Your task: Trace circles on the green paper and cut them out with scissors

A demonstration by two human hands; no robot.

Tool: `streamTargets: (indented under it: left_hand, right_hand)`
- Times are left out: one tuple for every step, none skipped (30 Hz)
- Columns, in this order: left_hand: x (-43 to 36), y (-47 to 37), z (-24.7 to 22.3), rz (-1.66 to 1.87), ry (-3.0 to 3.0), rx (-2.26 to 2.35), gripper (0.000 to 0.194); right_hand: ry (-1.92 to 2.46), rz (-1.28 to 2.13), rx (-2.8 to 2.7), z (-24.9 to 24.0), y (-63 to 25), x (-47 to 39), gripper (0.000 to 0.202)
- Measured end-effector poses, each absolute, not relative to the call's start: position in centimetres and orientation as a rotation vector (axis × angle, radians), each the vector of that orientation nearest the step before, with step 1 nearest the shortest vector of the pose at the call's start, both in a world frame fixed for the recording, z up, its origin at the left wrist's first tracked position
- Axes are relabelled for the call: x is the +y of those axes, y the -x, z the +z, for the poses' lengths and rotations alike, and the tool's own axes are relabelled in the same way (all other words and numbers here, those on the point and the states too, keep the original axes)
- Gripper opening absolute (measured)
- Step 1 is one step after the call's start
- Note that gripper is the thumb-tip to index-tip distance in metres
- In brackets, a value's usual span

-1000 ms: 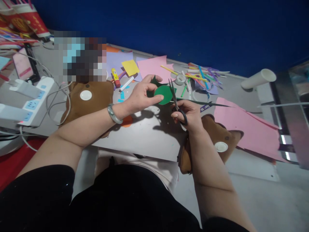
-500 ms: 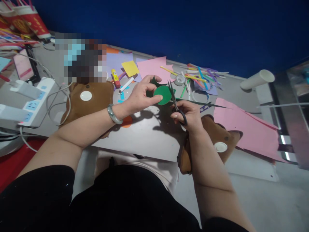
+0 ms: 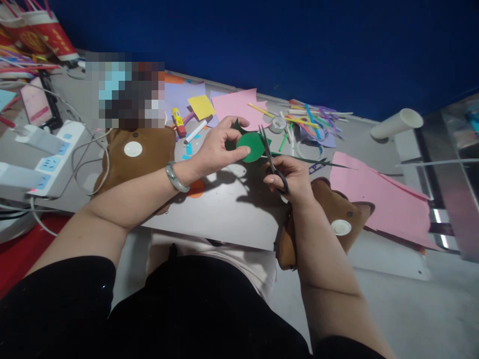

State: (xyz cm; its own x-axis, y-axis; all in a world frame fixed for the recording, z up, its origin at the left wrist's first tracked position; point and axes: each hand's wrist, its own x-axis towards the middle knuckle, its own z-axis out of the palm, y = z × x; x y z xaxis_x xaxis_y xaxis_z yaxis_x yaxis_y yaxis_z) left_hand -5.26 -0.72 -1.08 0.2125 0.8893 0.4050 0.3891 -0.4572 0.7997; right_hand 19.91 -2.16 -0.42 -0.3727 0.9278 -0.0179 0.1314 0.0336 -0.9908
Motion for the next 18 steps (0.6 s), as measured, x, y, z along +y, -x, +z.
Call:
streamTargets:
  left_hand:
    - [-0.71, 5.28, -1.07, 1.196, -1.95, 1.18, 0.039]
    - [-0.7, 5.3, -1.07, 1.191, -1.949, 1.176, 0.038]
    - [-0.69, 5.32, -1.09, 1.188, -1.947, 1.168, 0.037]
    - [-0.68, 5.33, -1.11, 1.185, -1.944, 1.157, 0.035]
    - [-0.68, 5.33, -1.13, 1.183, -1.943, 1.146, 0.032]
    - [-0.7, 5.32, -1.15, 1.182, -1.942, 1.135, 0.03]
    - [-0.73, 5.29, -1.15, 1.18, -1.943, 1.127, 0.028]
    - [-0.78, 5.25, -1.14, 1.176, -1.944, 1.124, 0.027]
    - [-0.83, 5.2, -1.11, 1.169, -1.943, 1.123, 0.027]
    - [-0.88, 5.15, -1.09, 1.162, -1.943, 1.124, 0.026]
    - [-0.93, 5.1, -1.06, 1.154, -1.942, 1.124, 0.026]
    - [-0.97, 5.06, -1.05, 1.149, -1.942, 1.12, 0.026]
    - [-1.0, 5.02, -1.04, 1.148, -1.942, 1.114, 0.026]
    - [-1.01, 4.99, -1.05, 1.15, -1.943, 1.107, 0.026]
    - [-1.0, 4.98, -1.08, 1.153, -1.944, 1.101, 0.025]
    - [-0.98, 4.96, -1.12, 1.154, -1.946, 1.098, 0.025]
    - [-0.96, 4.96, -1.17, 1.154, -1.948, 1.098, 0.025]
    - [-0.93, 4.95, -1.22, 1.152, -1.951, 1.101, 0.026]
  right_hand:
    - [1.094, 1.411, -1.598, -0.34, -19.85, -2.17, 0.071]
    - [1.09, 1.41, -1.6, -0.29, -19.81, -2.19, 0.07]
    - [1.088, 1.412, -1.603, -0.26, -19.76, -2.19, 0.07]
    - [1.087, 1.414, -1.606, -0.27, -19.73, -2.18, 0.07]
    - [1.088, 1.416, -1.606, -0.31, -19.7, -2.17, 0.07]
    - [1.091, 1.416, -1.605, -0.38, -19.68, -2.15, 0.071]
    - [1.095, 1.415, -1.604, -0.46, -19.66, -2.13, 0.071]
    - [1.098, 1.412, -1.602, -0.54, -19.65, -2.11, 0.071]
    - [1.101, 1.413, -1.598, -0.62, -19.64, -2.09, 0.072]
    - [1.104, 1.414, -1.594, -0.68, -19.63, -2.07, 0.072]
    - [1.105, 1.416, -1.594, -0.73, -19.62, -2.06, 0.072]
    - [1.103, 1.416, -1.595, -0.76, -19.62, -2.04, 0.072]
    - [1.099, 1.415, -1.597, -0.78, -19.62, -2.04, 0.072]
    - [1.097, 1.414, -1.599, -0.79, -19.63, -2.03, 0.072]
    - [1.095, 1.412, -1.603, -0.81, -19.64, -2.02, 0.072]
    - [1.095, 1.408, -1.607, -0.82, -19.66, -2.01, 0.072]
    - [1.095, 1.405, -1.612, -0.84, -19.69, -2.0, 0.072]
    - [1.095, 1.401, -1.619, -0.87, -19.73, -1.98, 0.073]
